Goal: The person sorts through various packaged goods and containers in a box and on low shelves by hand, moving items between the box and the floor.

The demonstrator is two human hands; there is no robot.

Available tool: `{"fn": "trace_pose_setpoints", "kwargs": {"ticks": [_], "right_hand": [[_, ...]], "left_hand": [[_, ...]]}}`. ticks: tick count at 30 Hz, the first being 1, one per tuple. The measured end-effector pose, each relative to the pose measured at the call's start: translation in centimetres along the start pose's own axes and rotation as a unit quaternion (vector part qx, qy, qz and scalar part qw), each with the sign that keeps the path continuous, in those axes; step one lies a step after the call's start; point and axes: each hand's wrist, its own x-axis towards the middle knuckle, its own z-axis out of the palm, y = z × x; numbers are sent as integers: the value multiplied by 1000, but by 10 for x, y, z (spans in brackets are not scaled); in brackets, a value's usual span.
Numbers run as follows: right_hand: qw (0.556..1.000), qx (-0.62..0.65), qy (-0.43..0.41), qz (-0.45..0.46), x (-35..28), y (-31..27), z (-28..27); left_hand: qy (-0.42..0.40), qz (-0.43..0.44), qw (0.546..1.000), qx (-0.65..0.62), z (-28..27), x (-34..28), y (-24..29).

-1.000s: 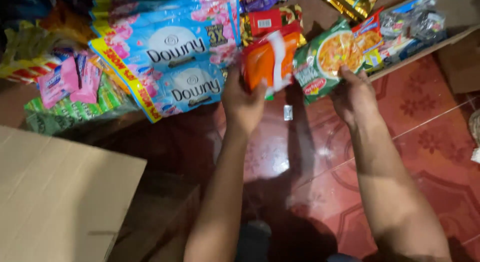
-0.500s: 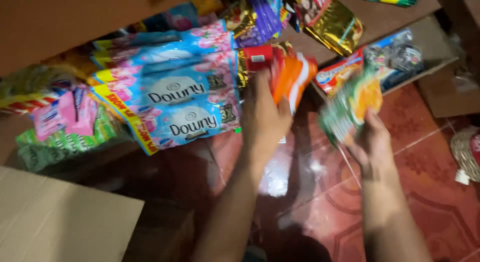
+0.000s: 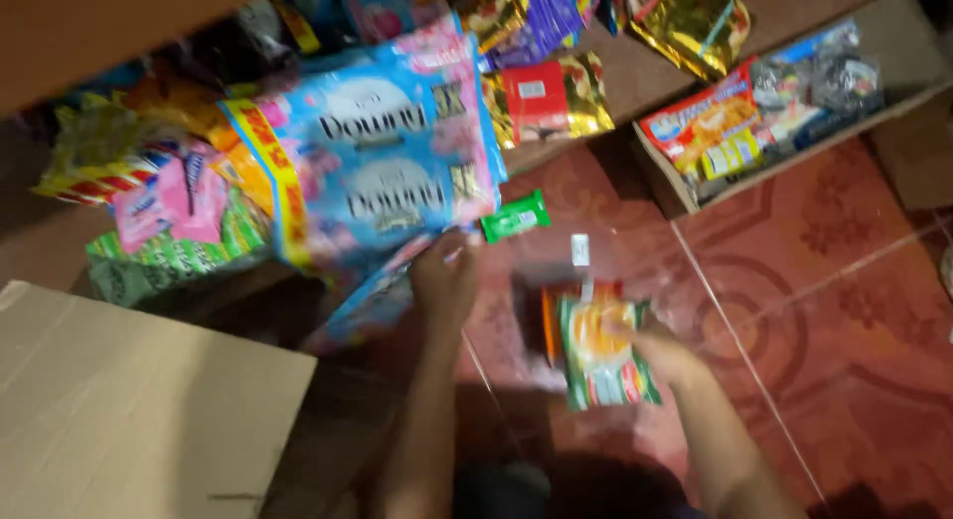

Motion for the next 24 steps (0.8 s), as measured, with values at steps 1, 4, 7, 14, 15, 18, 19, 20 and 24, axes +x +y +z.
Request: {"fn": "trace_pose_setpoints", "kwargs": {"ticks": [1, 4, 7, 14, 15, 18, 19, 20, 24], "right_hand": [[997, -77, -19, 22, -1, 2, -1], [974, -199, -9, 107, -21, 29, -15], [970, -197, -1, 144, -36, 25, -25], [958, -242, -29, 149, -49, 70, -157], [946, -277, -42, 166, -47, 73, -171], [927, -301, -71, 212, -65, 93, -192], [922, -296, -94, 231, -68, 97, -194], [921, -300, -96, 231, -66, 101, -203], [761, -627, -95, 137, -58, 88, -201]], "left_hand": [[-6, 7, 999, -43, -7, 7, -19], [12, -42, 997, 57, -33, 25, -3], [53, 75, 993, 71, -31, 22, -17], [43, 26, 996, 75, -20, 13, -25], [49, 30, 995, 82, -18, 13, -30], [48, 12, 997, 65, -10, 3, -42], [52, -3, 998, 42, -9, 2, -45], [57, -4, 998, 42, -6, 0, -53], [50, -75, 991, 95, -8, -21, -84]]}}
